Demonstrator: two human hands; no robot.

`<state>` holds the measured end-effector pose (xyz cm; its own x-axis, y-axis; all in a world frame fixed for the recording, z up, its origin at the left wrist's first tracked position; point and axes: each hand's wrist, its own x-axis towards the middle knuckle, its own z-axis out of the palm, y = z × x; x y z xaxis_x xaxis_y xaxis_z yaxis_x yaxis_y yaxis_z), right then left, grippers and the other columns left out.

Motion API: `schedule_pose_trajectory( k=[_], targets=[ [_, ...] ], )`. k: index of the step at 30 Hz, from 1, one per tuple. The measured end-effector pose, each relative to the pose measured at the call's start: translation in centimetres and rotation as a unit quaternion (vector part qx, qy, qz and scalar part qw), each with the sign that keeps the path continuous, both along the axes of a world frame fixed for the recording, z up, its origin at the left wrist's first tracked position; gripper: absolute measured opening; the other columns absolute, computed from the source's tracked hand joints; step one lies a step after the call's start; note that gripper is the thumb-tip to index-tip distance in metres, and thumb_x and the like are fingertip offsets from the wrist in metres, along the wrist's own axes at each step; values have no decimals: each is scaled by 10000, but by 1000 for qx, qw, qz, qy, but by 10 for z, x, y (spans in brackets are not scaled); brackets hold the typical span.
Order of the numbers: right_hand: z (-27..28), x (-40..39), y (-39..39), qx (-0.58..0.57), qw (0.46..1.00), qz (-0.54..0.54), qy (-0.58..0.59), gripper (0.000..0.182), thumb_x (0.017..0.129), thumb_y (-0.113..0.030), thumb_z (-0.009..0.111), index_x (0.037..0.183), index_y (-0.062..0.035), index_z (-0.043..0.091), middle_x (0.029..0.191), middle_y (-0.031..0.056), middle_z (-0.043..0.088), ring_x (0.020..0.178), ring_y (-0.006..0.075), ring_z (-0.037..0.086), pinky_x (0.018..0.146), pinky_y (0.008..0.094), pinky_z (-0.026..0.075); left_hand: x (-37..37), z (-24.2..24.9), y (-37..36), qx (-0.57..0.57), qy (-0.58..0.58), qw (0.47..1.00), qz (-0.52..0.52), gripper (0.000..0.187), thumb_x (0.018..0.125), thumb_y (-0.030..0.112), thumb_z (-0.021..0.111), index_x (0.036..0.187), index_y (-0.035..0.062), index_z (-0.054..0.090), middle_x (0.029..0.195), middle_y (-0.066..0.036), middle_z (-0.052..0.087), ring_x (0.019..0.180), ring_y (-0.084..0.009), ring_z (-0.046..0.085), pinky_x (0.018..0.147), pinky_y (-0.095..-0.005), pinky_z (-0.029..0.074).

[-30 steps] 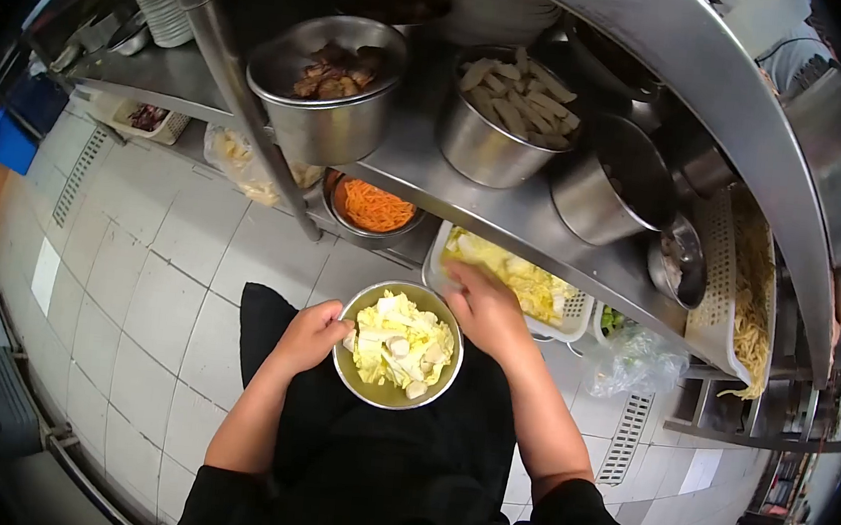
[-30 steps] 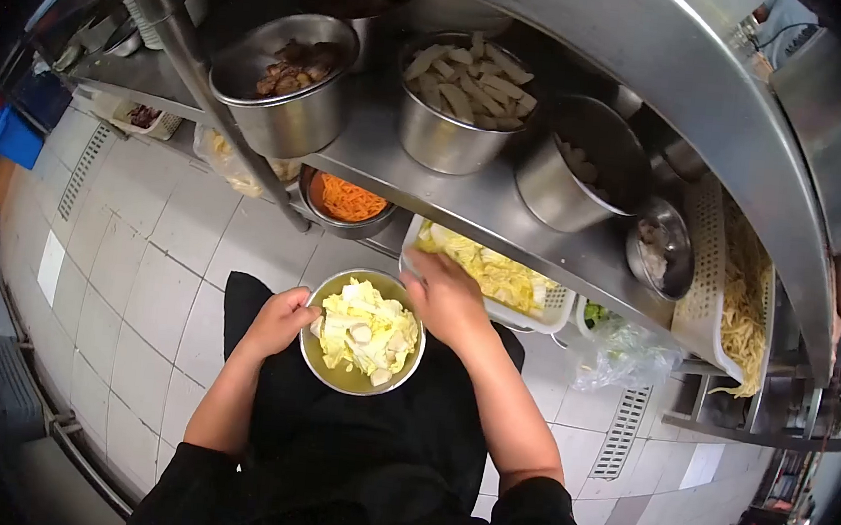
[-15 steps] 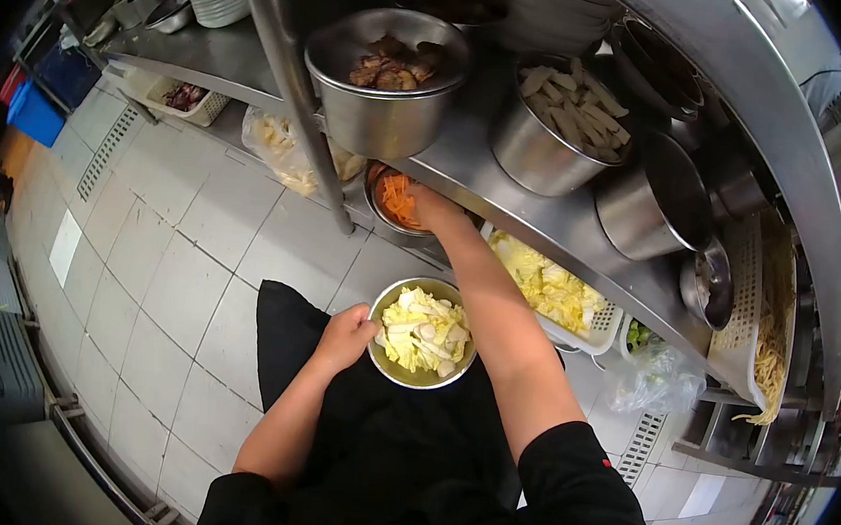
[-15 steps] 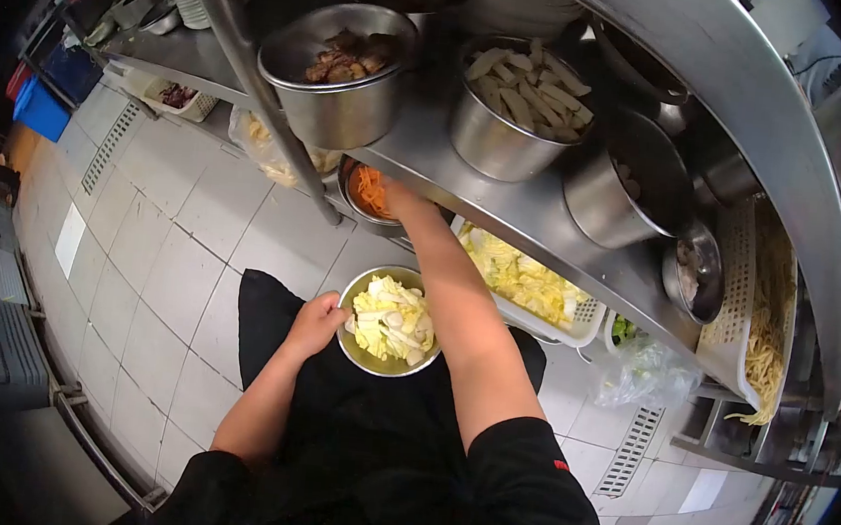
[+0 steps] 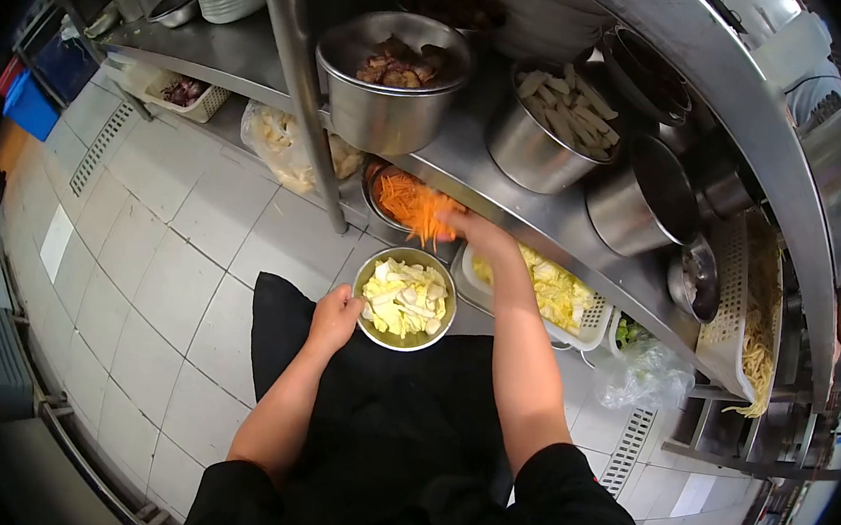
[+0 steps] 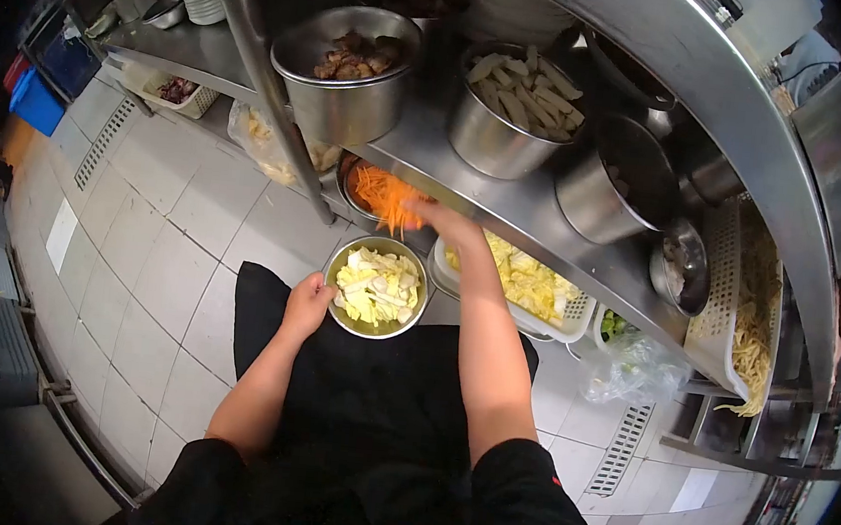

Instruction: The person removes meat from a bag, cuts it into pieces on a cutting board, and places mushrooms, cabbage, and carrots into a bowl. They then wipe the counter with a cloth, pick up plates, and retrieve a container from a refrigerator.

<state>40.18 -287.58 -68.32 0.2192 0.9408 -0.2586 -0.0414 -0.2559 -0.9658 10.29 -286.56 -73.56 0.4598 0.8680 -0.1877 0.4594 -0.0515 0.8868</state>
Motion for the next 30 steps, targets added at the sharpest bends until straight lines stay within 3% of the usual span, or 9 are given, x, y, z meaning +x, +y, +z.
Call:
schedule_pose_trajectory(
  k=[3,6,9,12,14,17,24,26,30],
  targets=[
    [43,-42,-42,-49,986,123,-97,344,871,-259,663,1115,-19,633,941,74,673,814,147,639,804,331,497,1,-3,3,-6,9,1000,2,246,835,197,579,739,-13,494,644,-147,544,595,-221,518,584,-387,423],
    [8,-73,-60,-15,899,209,-385,392,832,-211,676,1198,-83,617,1123,167,652,1029,302,626,885,373,493,0,-3,1,-10,-5,1000,0,234,838,192,579,752,-14,509,663,-157,562,612,-251,550,594,-396,433],
    [3,-111,-73,-107,863,239,-433,386,876,-174,525,1252,-119,591,1271,183,565,1135,355,564,986,412,440,-16,-11,-8,-3,-10,1000,-15,221,844,196,582,781,-10,535,688,-171,581,642,-301,578,607,-406,445],
    [-17,-152,-100,-149,858,265,-414,357,927,-137,429,1229,-8,569,1256,221,563,1145,355,562,999,425,432,-40,-4,-30,-23,28,999,-41,194,850,199,582,833,6,576,738,-182,603,695,-351,592,625,-418,453],
    [16,-173,-120,-167,833,306,-430,290,926,-144,421,1102,-18,612,1145,206,617,1037,357,619,890,439,499,-53,10,-46,-55,69,994,-66,180,848,194,579,854,15,593,778,-189,613,744,-355,611,649,-435,463],
    [116,-196,-129,-208,753,401,-479,408,888,-167,498,1281,-61,476,1200,190,580,1024,345,622,880,418,507,-69,53,-66,-71,93,991,-63,186,849,192,568,881,12,603,830,-203,627,798,-372,622,691,-451,477],
    [265,-201,-112,-209,828,311,-417,241,889,-239,552,1046,-68,619,1068,144,639,1022,351,610,879,416,503,-102,163,-67,-27,46,998,19,169,825,160,588,844,-7,605,741,-200,615,695,-279,626,634,-406,470],
    [306,-194,-103,-153,837,235,-469,327,915,-343,542,1081,-67,598,1104,161,632,1051,354,605,880,428,499,-114,213,-55,-42,53,997,49,166,811,144,557,808,-21,572,745,-218,604,683,-373,598,629,-426,467],
    [375,-182,-83,-172,855,167,-461,544,887,-403,586,1306,-72,481,1048,237,644,978,370,624,852,466,497,-128,335,-21,-76,15,993,87,178,802,152,595,804,-25,572,674,-151,581,605,-213,552,583,-360,449]
  ],
)
